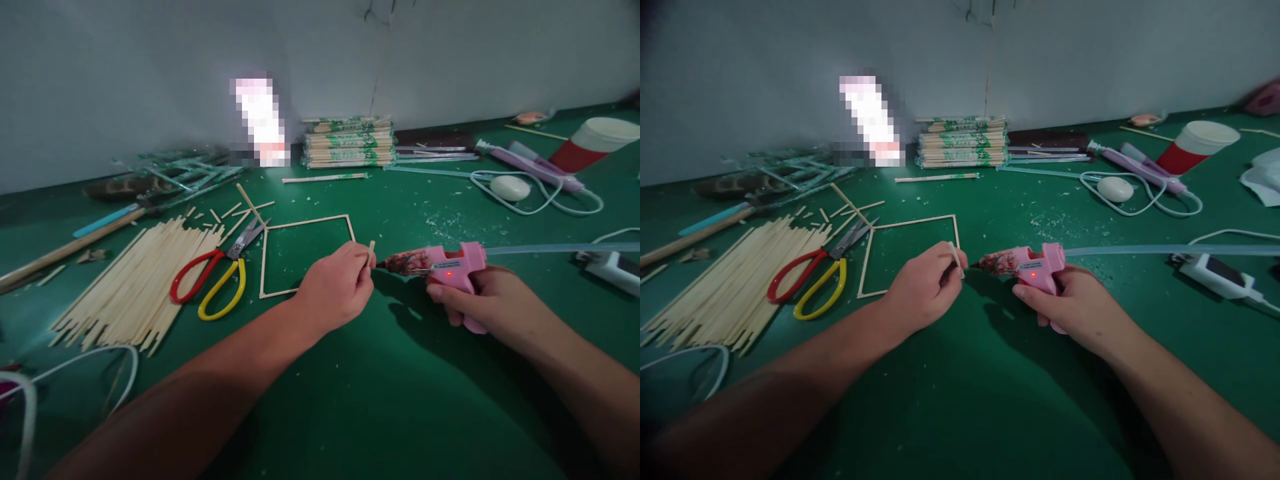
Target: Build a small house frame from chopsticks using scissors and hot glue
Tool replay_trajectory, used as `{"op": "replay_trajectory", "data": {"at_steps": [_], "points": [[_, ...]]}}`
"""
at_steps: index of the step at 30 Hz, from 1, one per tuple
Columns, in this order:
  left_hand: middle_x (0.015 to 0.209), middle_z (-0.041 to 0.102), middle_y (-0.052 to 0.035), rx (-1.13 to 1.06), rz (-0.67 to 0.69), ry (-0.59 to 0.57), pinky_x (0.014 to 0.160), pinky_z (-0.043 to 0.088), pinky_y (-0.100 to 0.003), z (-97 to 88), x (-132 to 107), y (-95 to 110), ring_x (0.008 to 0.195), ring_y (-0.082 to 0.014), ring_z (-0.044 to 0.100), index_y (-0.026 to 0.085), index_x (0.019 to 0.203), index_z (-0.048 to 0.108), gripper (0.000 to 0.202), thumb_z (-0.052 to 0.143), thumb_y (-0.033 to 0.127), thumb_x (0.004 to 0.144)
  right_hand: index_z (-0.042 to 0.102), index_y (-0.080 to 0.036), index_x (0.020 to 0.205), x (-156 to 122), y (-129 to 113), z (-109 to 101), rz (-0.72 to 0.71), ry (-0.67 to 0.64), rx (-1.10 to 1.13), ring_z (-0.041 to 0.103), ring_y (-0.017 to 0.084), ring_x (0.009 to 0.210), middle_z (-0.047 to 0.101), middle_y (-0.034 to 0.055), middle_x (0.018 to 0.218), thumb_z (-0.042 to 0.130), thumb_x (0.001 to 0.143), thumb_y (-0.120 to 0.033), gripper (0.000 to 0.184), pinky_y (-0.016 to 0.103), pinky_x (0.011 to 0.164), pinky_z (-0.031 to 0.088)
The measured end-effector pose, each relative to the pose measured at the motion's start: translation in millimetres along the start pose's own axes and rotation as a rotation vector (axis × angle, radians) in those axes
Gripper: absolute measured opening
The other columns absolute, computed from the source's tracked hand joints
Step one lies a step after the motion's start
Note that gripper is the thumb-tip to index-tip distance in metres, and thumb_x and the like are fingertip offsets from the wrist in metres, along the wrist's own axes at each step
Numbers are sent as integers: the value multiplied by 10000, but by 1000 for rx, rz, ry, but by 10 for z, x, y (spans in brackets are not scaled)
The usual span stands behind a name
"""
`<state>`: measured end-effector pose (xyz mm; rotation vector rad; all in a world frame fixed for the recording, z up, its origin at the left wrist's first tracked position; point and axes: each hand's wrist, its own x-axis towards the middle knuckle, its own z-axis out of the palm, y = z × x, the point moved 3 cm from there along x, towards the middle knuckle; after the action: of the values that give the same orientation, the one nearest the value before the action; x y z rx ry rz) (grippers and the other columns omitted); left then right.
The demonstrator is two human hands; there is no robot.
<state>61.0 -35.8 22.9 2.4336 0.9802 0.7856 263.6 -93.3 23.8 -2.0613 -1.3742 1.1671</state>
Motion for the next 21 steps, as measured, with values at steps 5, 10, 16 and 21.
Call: {"op": "replay_trajectory", "data": {"at_steps": [5, 10, 16, 21], "points": [[862, 616, -33, -18, 21, 27, 653, 476, -247, 5, -8, -27, 705, -120, 568, 165, 837, 549, 132, 443, 92, 808, 583, -187, 612, 66, 30, -39, 46, -25, 68, 474, 105, 371, 615, 16, 475, 626, 708, -471, 302, 227, 381, 360], [856, 627, -32, -74, 28, 47, 659, 487, -243, -21, -14, -58, 707, -114, 579, 159, 835, 570, 137, 465, 81, 795, 615, -194, 663, 127, 90, -169, 25, 74, -54, 570, 158, 461, 644, 43, 534, 544, 777, -514, 348, 269, 433, 408], [858, 636, -40, -114, 8, 62, 638, 479, -237, -52, -15, -62, 706, -111, 584, 151, 800, 581, 133, 467, 82, 808, 450, -232, 565, 94, 107, -222, 53, 151, -339, 546, 171, 430, 577, 27, 486, 428, 806, -627, 463, 292, 432, 365], [873, 624, -41, -70, 18, 34, 664, 483, -253, -37, -23, -57, 728, -121, 585, 153, 852, 574, 141, 456, 84, 818, 458, -226, 567, 77, 35, -215, 18, 159, -501, 563, 187, 508, 598, 56, 587, 316, 824, -673, 535, 294, 459, 356]]}}
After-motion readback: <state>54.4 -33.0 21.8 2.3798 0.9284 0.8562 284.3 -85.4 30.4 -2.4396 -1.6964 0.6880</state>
